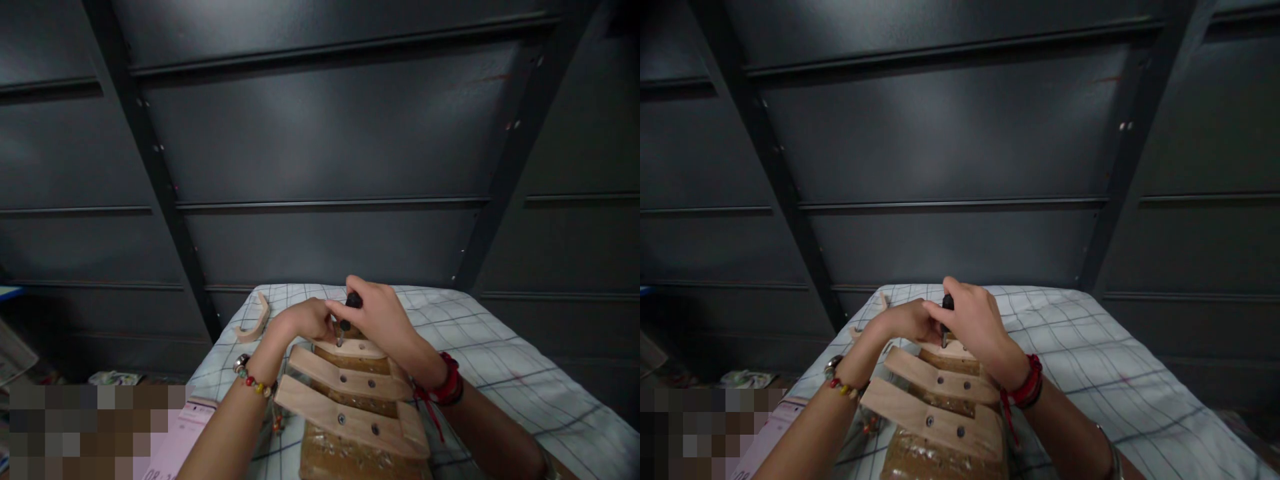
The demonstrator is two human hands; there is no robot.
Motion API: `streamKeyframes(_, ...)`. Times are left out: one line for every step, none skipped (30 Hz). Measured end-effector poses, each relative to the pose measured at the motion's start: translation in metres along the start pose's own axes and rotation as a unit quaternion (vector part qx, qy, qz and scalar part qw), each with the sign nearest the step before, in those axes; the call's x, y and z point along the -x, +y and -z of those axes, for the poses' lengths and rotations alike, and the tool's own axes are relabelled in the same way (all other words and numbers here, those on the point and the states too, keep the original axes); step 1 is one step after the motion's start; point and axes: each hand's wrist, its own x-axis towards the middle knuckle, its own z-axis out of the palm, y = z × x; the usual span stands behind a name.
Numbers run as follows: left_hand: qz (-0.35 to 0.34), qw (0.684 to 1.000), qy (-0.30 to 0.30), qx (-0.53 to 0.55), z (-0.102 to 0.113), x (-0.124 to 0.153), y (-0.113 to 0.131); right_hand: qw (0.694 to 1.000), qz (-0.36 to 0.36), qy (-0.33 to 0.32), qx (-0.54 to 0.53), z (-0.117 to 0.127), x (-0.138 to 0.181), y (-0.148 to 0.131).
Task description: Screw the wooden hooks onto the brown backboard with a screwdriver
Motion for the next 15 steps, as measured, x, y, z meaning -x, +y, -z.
streamKeyframes(-0.002,1.0,0.0,-0.003,0.001,0.0,0.0,0.999,0.016,-0.015,-0.024,0.001,0.0,0.0)
streamKeyframes(-0.005,1.0,0.002,-0.007,0.001,0.001,0.001,0.997,0.038,-0.04,-0.057,0.004,0.0,-0.001)
streamKeyframes(-0.008,1.0,0.004,-0.01,0.002,0.001,0.001,0.991,0.061,-0.074,-0.096,0.007,-0.001,-0.001)
streamKeyframes(-0.011,1.0,0.006,-0.014,0.002,0.001,0.001,0.981,0.082,-0.112,-0.135,0.01,-0.001,0.0)
streamKeyframes(-0.013,1.0,0.008,-0.017,0.003,0.001,0.001,0.969,0.097,-0.152,-0.169,0.015,-0.001,0.0)
streamKeyframes(-0.014,1.0,0.01,-0.02,0.003,0.001,0.001,0.956,0.108,-0.19,-0.193,0.019,-0.001,0.001)
streamKeyframes(-0.015,1.0,0.012,-0.022,0.003,0.001,0.001,0.945,0.114,-0.224,-0.209,0.023,0.0,0.002)
streamKeyframes(-0.017,0.999,0.013,-0.023,0.002,0.0,0.001,0.935,0.121,-0.251,-0.219,0.027,0.0,0.002)
streamKeyframes(-0.019,0.999,0.014,-0.024,0.002,0.0,0.0,0.928,0.129,-0.27,-0.223,0.03,0.0,0.003)
streamKeyframes(-0.019,0.999,0.015,-0.024,0.001,-0.001,-0.001,0.925,0.134,-0.278,-0.223,0.031,0.0,0.003)
streamKeyframes(-0.02,0.999,0.015,-0.024,0.0,-0.001,-0.002,0.927,0.134,-0.274,-0.221,0.032,0.0,0.003)
streamKeyframes(-0.019,0.999,0.015,-0.022,-0.001,-0.002,-0.003,0.932,0.128,-0.262,-0.216,0.032,0.0,0.003)
streamKeyframes(-0.019,0.999,0.015,-0.021,-0.001,-0.003,-0.004,0.939,0.12,-0.247,-0.209,0.03,0.0,0.003)
streamKeyframes(-0.02,1.0,0.015,-0.019,-0.002,-0.004,-0.005,0.945,0.11,-0.234,-0.202,0.029,0.0,0.003)
streamKeyframes(-0.021,1.0,0.015,-0.017,-0.003,-0.004,-0.006,0.95,0.102,-0.224,-0.194,0.027,-0.001,0.002)
